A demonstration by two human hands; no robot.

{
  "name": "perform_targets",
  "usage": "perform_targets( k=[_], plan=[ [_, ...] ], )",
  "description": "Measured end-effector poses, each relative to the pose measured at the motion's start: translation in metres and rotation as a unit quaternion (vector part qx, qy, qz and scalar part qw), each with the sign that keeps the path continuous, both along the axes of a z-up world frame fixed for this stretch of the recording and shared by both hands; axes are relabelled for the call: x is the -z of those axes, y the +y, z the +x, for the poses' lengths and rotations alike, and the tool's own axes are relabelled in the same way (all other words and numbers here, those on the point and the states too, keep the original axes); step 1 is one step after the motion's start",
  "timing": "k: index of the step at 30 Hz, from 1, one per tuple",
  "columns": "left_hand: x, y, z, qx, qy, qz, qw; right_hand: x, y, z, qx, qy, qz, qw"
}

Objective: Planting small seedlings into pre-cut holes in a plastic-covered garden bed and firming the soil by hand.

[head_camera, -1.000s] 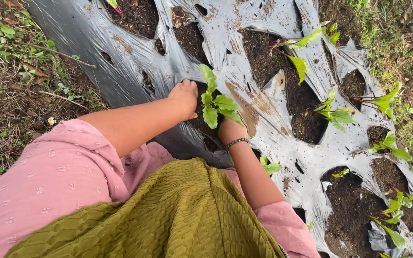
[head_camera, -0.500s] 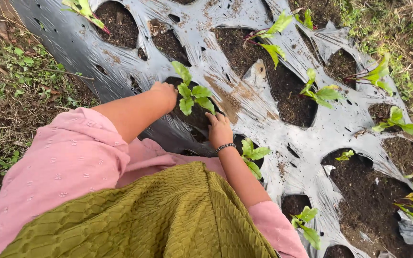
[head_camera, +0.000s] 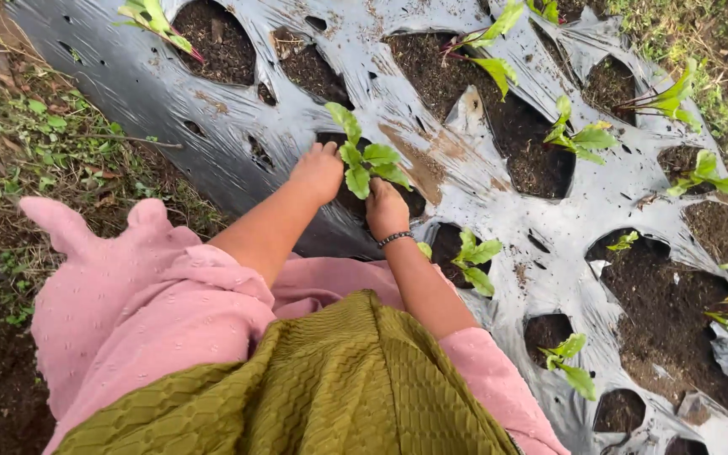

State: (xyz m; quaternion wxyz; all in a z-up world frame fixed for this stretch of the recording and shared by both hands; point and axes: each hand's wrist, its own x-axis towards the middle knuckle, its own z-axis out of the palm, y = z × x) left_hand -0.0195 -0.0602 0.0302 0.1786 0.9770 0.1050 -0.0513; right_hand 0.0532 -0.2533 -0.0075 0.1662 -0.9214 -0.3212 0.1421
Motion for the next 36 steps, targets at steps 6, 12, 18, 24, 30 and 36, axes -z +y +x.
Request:
perform_targets(
  k=[6,12,18,24,30,36],
  plan=[
    [-0.010,0.037,0.014,0.042,0.050,-0.088,0.994,-0.048,0.001,0.011,0.072,-0.111,-0.057,0.990],
    [0.020,0.058,0.032,0.096,0.060,-0.122,0.986,-0.052,0.021,0.004,0.159,-0.101,-0.111,0.976],
    [0.046,0.082,0.047,0.169,0.086,-0.146,0.971,-0.052,0.036,-0.003,0.265,-0.067,-0.154,0.950],
    [0.041,0.102,0.044,0.227,0.060,-0.174,0.956,-0.001,-0.016,-0.002,0.363,0.010,-0.041,0.931],
    [0.028,0.098,0.047,0.214,0.089,-0.201,0.952,0.020,-0.041,0.010,0.435,0.106,0.005,0.894],
    [0.064,0.089,0.057,0.241,0.079,-0.189,0.949,-0.035,-0.022,-0.001,0.501,0.275,0.350,0.742]
  ],
)
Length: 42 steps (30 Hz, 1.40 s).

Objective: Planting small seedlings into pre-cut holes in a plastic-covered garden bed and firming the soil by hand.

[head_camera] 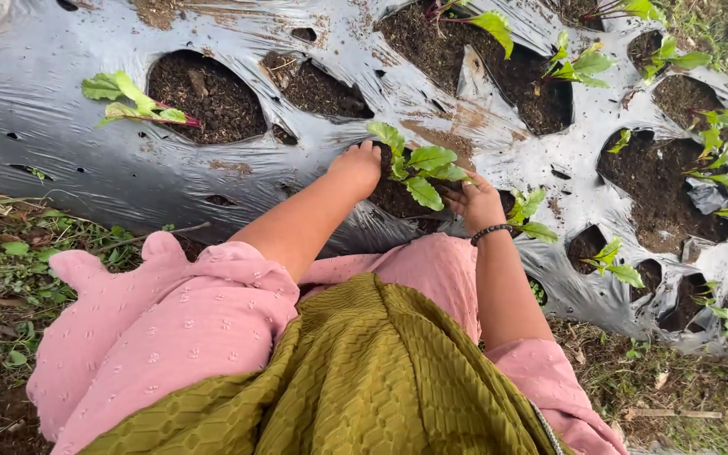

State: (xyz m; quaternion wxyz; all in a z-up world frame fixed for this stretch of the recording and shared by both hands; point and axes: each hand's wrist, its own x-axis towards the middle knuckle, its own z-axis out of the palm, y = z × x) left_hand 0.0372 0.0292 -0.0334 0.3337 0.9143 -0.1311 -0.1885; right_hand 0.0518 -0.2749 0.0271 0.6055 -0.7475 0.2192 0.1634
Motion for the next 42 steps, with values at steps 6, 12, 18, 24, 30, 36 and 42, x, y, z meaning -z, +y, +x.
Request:
perform_targets(
  k=[6,12,18,24,30,36,42],
  plan=[
    [-0.008,0.008,-0.004,0.015,-0.004,0.007,1.000,-0.027,0.003,-0.018,0.028,0.014,0.134,0.990],
    [-0.060,0.028,-0.019,0.035,-0.051,0.011,0.998,-0.003,-0.042,-0.018,-0.023,-0.100,-0.132,0.986],
    [-0.027,0.012,-0.004,0.036,-0.053,0.034,0.997,-0.022,0.016,-0.041,-0.277,-0.238,-0.469,0.804],
    [-0.043,0.010,-0.015,0.021,-0.062,0.049,0.997,0.022,0.063,-0.033,-0.436,-0.218,-0.602,0.633],
    [-0.022,-0.006,-0.012,-0.034,-0.083,0.045,0.995,0.044,0.077,0.036,-0.453,-0.219,-0.618,0.603],
    [-0.008,-0.012,-0.013,-0.058,-0.104,0.030,0.992,0.069,0.112,0.071,-0.473,-0.222,-0.642,0.561],
    [0.030,-0.020,-0.002,-0.043,-0.097,0.055,0.993,0.081,0.084,0.057,-0.505,-0.216,-0.663,0.508]
  ],
)
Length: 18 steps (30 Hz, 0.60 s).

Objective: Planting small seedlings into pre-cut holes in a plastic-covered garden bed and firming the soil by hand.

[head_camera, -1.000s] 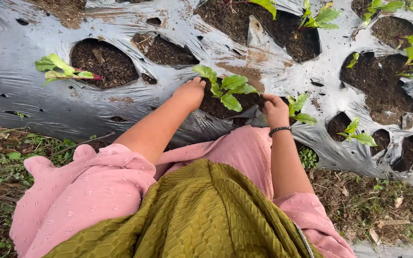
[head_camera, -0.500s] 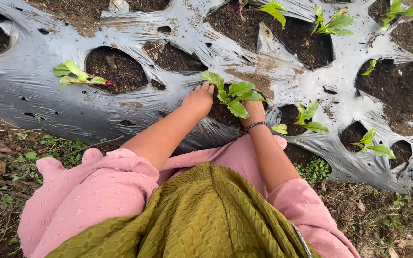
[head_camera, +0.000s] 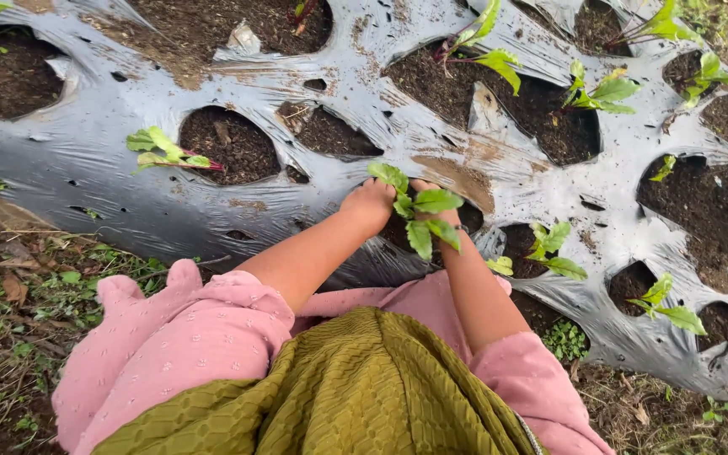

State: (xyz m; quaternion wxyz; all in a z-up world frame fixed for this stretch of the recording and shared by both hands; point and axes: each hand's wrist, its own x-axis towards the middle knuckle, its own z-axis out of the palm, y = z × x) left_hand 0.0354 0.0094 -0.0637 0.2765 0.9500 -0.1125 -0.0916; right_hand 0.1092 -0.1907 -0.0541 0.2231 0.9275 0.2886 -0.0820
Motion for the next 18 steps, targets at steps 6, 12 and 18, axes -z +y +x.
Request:
perform_targets(
  k=[6,12,18],
  plan=[
    [-0.040,0.051,-0.005,0.067,0.008,-0.022,0.997,0.007,-0.051,-0.070,-0.106,0.005,-0.041,0.994],
    [-0.108,0.192,-0.036,0.172,0.130,-0.064,0.974,-0.084,0.013,-0.125,0.035,-0.006,0.109,0.993],
    [-0.063,0.327,-0.120,-0.113,0.214,-0.068,0.968,-0.113,0.168,-0.114,-0.010,0.205,0.248,0.947]
  ],
)
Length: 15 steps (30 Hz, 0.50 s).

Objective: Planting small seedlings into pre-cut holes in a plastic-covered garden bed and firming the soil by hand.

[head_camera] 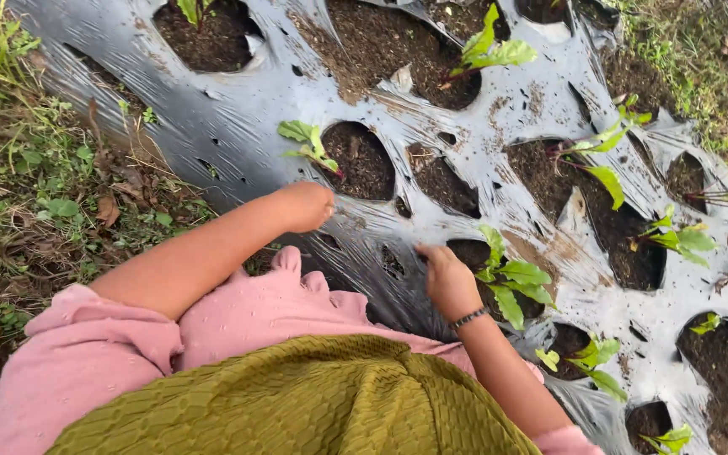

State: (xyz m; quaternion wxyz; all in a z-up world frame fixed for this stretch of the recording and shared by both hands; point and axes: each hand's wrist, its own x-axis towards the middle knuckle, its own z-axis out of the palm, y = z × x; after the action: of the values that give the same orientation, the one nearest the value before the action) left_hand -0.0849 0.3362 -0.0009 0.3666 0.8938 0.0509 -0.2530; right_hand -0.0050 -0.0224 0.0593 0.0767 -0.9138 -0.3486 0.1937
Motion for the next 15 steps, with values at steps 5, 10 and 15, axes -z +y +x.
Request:
perform_targets(
  k=[5,10,15],
  plan=[
    [0.022,0.023,-0.002,-0.119,-0.043,-0.025,0.992,0.030,0.142,0.050,-0.055,0.010,0.048,0.997],
    [0.019,0.018,-0.001,-0.182,-0.073,-0.096,0.976,0.052,0.243,0.081,-0.038,-0.005,0.031,0.999],
    [0.032,0.004,0.002,-0.180,-0.175,-0.168,0.953,0.021,0.261,0.074,-0.020,0.018,-0.030,0.999]
  ],
)
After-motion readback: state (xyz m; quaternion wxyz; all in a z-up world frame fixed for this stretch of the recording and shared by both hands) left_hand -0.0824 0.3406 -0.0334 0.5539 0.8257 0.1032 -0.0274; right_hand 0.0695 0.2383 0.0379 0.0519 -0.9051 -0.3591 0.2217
